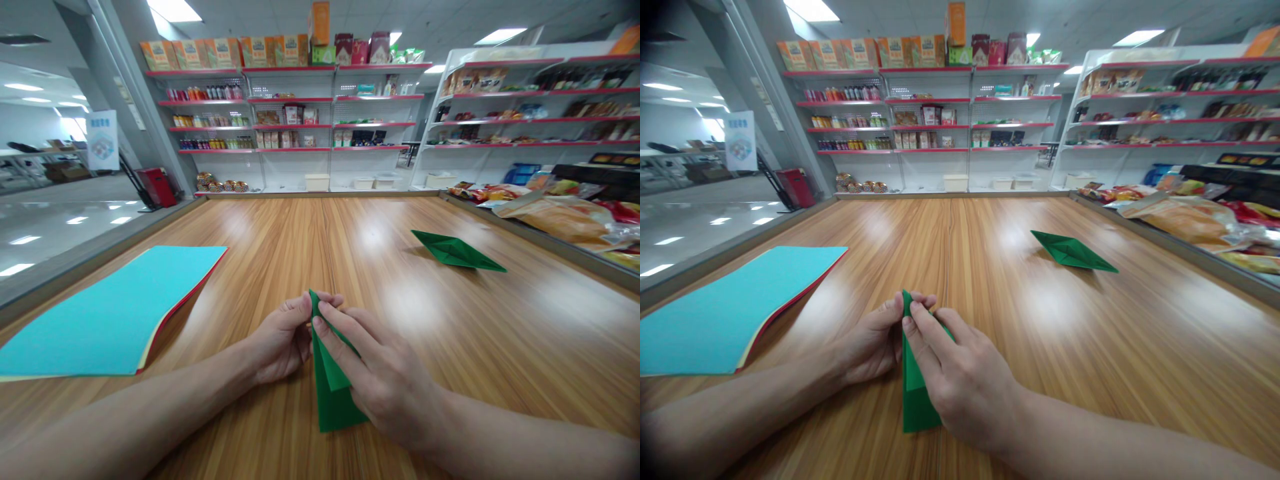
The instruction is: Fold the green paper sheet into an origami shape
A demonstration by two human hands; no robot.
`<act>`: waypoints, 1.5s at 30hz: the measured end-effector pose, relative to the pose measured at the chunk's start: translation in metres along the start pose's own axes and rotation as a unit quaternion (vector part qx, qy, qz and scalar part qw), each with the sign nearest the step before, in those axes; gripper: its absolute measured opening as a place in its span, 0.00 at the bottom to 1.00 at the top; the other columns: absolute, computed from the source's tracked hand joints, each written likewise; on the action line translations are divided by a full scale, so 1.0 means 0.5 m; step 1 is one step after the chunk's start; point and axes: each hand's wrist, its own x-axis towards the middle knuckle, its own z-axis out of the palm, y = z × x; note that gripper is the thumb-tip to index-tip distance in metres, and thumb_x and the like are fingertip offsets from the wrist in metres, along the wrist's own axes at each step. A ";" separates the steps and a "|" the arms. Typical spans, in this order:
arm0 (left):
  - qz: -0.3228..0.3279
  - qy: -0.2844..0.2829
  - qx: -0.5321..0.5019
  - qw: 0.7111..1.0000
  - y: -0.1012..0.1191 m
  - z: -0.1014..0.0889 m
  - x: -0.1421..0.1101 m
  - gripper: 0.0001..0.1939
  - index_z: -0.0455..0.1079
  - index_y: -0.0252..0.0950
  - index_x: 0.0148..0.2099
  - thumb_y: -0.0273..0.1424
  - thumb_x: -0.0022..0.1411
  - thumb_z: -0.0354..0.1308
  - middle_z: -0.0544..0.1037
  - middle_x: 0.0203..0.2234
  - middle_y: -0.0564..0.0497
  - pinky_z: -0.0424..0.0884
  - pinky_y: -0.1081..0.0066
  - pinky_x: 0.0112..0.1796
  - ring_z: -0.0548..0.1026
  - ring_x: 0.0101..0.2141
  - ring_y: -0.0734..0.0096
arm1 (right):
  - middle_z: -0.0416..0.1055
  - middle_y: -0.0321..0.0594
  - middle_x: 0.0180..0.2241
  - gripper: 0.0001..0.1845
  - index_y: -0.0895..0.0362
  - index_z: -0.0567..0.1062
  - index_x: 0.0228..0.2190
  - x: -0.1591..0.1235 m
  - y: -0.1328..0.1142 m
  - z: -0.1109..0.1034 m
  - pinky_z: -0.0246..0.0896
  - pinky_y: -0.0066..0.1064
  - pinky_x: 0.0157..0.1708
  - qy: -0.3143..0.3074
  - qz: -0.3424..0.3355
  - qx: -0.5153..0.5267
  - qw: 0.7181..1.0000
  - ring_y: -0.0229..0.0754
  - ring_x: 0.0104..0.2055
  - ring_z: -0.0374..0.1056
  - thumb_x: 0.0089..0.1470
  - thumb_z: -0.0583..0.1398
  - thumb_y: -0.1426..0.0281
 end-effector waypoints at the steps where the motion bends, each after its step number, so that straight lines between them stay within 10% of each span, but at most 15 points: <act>1: -0.001 0.002 -0.002 1.000 0.000 0.000 0.001 0.16 0.77 0.35 0.38 0.38 0.49 0.71 0.79 0.37 0.50 0.75 0.77 0.33 0.76 0.34 0.74 | 0.64 0.58 0.55 0.23 0.70 0.66 0.55 0.000 -0.001 0.000 0.68 0.45 0.51 -0.004 0.001 -0.003 1.000 0.54 0.55 0.62 0.58 0.50 0.80; 22: 0.062 -0.019 -0.013 0.998 0.001 -0.002 0.010 0.13 0.74 0.31 0.48 0.21 0.66 0.51 0.78 0.46 0.44 0.71 0.73 0.47 0.75 0.48 0.69 | 0.59 0.65 0.58 0.22 0.75 0.65 0.54 0.002 0.004 0.005 0.61 0.49 0.57 -0.041 -0.005 -0.038 0.998 0.59 0.62 0.53 0.58 0.51 0.81; 45: 0.040 -0.064 -0.038 0.996 0.010 -0.015 -0.003 0.13 0.76 0.35 0.44 0.23 0.54 0.67 0.81 0.36 0.49 0.74 0.81 0.33 0.79 0.35 0.73 | 0.61 0.61 0.58 0.24 0.75 0.66 0.53 0.007 -0.002 0.003 0.60 0.51 0.58 -0.009 -0.051 0.026 0.998 0.58 0.65 0.46 0.55 0.49 0.83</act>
